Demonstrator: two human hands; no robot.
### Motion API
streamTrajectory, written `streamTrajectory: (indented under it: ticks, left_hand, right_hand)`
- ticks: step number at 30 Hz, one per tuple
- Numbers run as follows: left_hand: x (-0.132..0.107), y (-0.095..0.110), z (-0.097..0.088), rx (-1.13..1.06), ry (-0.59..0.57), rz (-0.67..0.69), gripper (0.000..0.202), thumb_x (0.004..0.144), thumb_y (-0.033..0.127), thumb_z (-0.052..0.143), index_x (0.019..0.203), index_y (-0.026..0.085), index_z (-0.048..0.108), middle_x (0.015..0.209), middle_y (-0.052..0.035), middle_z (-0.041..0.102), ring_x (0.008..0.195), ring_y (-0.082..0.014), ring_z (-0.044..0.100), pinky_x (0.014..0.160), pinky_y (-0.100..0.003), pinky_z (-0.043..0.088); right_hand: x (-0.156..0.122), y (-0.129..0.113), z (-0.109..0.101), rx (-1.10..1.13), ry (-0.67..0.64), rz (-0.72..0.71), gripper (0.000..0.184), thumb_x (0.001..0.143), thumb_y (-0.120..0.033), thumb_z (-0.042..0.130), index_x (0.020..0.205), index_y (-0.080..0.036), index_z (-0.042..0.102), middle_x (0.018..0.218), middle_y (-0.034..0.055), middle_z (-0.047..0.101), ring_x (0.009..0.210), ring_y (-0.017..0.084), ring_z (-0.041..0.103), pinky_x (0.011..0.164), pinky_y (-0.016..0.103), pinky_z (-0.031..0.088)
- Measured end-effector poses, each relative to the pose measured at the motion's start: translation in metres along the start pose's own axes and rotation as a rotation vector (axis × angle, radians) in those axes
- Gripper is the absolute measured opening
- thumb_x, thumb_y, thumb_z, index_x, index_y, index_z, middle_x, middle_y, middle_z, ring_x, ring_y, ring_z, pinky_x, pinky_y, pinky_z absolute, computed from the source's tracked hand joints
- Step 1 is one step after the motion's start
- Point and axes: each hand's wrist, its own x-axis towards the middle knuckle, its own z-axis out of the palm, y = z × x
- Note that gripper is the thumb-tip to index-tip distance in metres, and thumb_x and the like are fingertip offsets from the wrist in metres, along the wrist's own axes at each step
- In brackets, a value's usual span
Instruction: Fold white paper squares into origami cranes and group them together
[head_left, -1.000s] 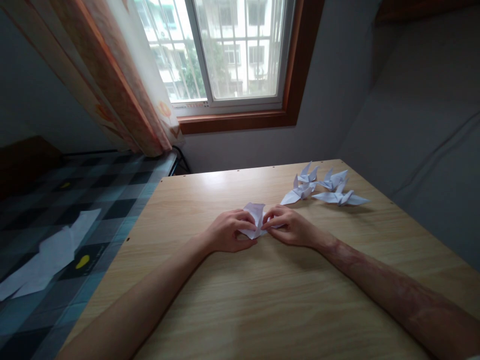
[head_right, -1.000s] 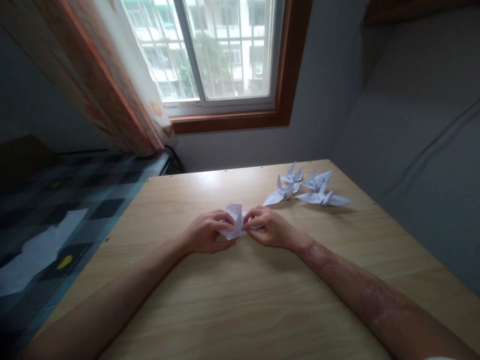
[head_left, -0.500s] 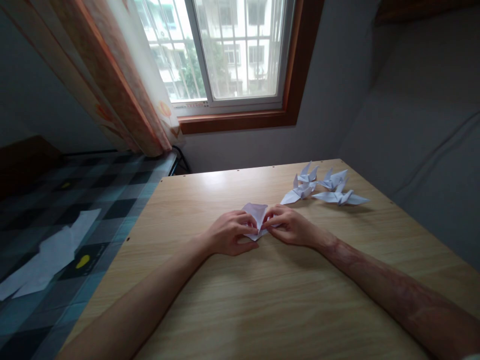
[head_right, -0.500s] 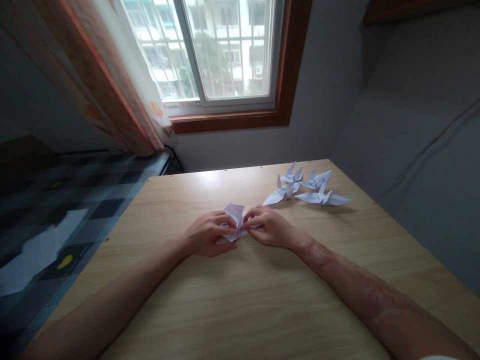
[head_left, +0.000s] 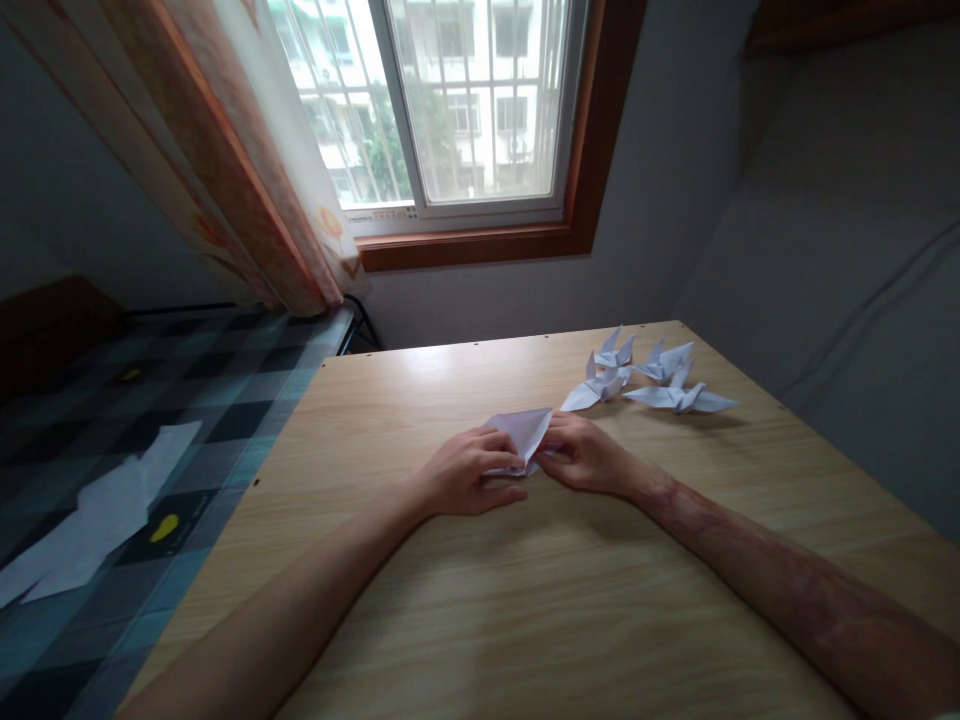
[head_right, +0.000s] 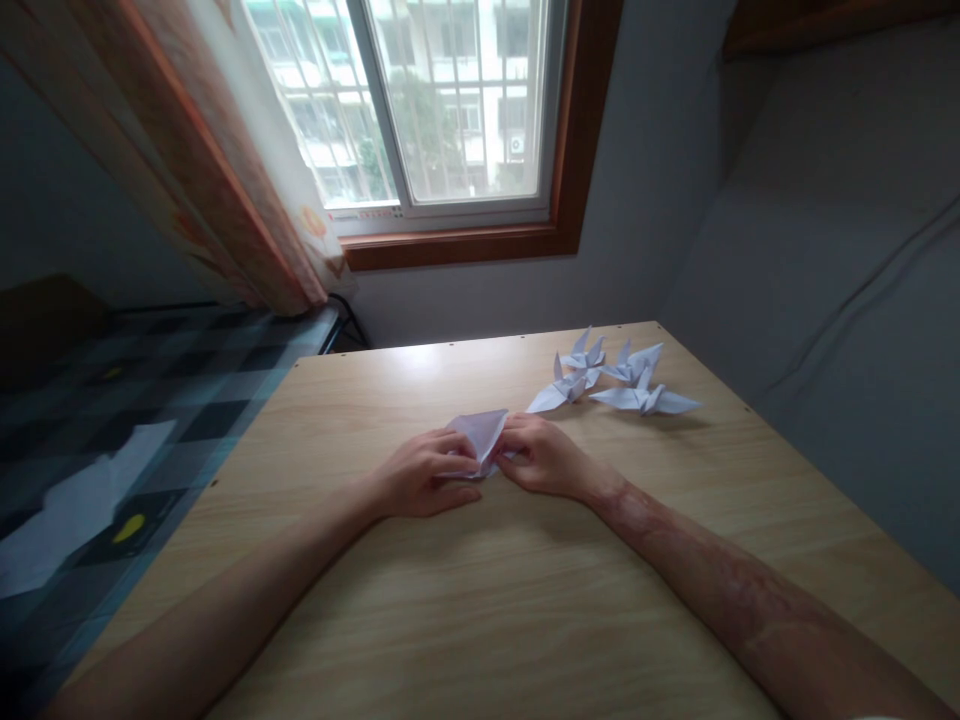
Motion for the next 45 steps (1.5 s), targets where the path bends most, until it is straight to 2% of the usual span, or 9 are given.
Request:
streamTrajectory:
  ticks: [8,19,27,30,34,37,39,42,45]
  left_hand:
    - [0.002,0.004,0.006,-0.018,0.093,-0.121,0.025,0.097,0.046,0.078,0.104,0.023,0.074,0.094,-0.0055,0.078,0.086,-0.0211,0.073,0.081,-0.033,0.055]
    - [0.001,0.002,0.003,-0.001,0.014,-0.052,0.040,0.095,0.053,0.078,0.122,0.023,0.073,0.107,-0.0097,0.077,0.097,-0.0260,0.072,0.085,-0.037,0.057]
    - [0.003,0.003,0.001,-0.004,-0.023,-0.051,0.040,0.101,0.050,0.073,0.130,0.023,0.070,0.111,-0.0108,0.076,0.102,-0.0266,0.070,0.091,-0.038,0.054]
    - [0.004,0.003,0.000,-0.023,-0.026,-0.056,0.032,0.105,0.046,0.070,0.126,0.023,0.072,0.112,-0.0105,0.075,0.103,-0.0257,0.070,0.091,-0.037,0.053]
    - [0.005,0.003,-0.002,-0.054,-0.037,-0.057,0.020,0.108,0.039,0.064,0.111,0.023,0.076,0.106,-0.0089,0.073,0.099,-0.0229,0.069,0.090,-0.034,0.051]
    - [0.006,0.002,-0.002,-0.081,-0.039,-0.065,0.024,0.112,0.036,0.058,0.104,0.023,0.077,0.104,-0.0084,0.073,0.095,-0.0211,0.068,0.089,-0.033,0.050]
    - [0.006,0.001,-0.001,-0.103,-0.031,-0.074,0.029,0.114,0.035,0.054,0.100,0.021,0.076,0.103,-0.0085,0.073,0.094,-0.0202,0.068,0.088,-0.032,0.050]
    - [0.007,0.000,0.000,-0.134,-0.020,-0.103,0.034,0.114,0.035,0.051,0.094,0.019,0.074,0.100,-0.0090,0.073,0.091,-0.0197,0.067,0.086,-0.032,0.049]
    - [0.006,-0.002,0.002,-0.158,-0.017,-0.158,0.036,0.114,0.036,0.050,0.090,0.019,0.070,0.095,-0.0090,0.073,0.089,-0.0201,0.066,0.084,-0.032,0.050]
  right_hand:
    - [0.000,0.000,-0.001,0.002,-0.002,-0.024,0.021,0.098,-0.017,0.073,0.110,-0.030,0.084,0.115,0.0079,0.084,0.107,0.029,0.077,0.100,0.047,0.060]
    - [-0.003,-0.001,-0.001,-0.007,0.040,0.069,0.017,0.090,-0.010,0.070,0.096,-0.025,0.077,0.096,0.0048,0.080,0.092,0.026,0.074,0.088,0.039,0.059]
    - [-0.003,-0.002,-0.003,0.014,0.028,0.093,0.028,0.090,-0.010,0.067,0.110,-0.025,0.079,0.107,0.0058,0.081,0.103,0.028,0.074,0.097,0.041,0.058]
    - [-0.003,-0.001,-0.002,0.023,0.034,0.100,0.030,0.088,-0.008,0.066,0.109,-0.025,0.078,0.111,0.0059,0.080,0.104,0.028,0.074,0.097,0.040,0.057]
    - [-0.005,-0.002,-0.004,0.035,0.043,0.168,0.019,0.088,-0.010,0.066,0.101,-0.022,0.073,0.099,0.0042,0.078,0.088,0.024,0.070,0.083,0.034,0.055]
    - [-0.007,-0.001,-0.004,0.151,0.038,0.212,0.015,0.096,-0.020,0.067,0.111,-0.022,0.067,0.102,0.0042,0.079,0.085,0.021,0.070,0.076,0.030,0.054]
    - [-0.008,0.000,-0.003,0.227,0.045,0.240,0.029,0.101,-0.029,0.069,0.128,-0.023,0.061,0.105,0.0047,0.080,0.085,0.021,0.071,0.074,0.029,0.054]
    - [-0.008,0.004,0.001,0.265,0.088,0.296,0.067,0.102,-0.039,0.074,0.159,-0.026,0.041,0.103,0.0035,0.080,0.078,0.018,0.069,0.068,0.026,0.053]
    - [-0.008,0.007,0.004,0.287,0.120,0.312,0.073,0.102,-0.041,0.075,0.164,-0.029,0.037,0.107,0.0043,0.079,0.084,0.019,0.070,0.068,0.026,0.055]
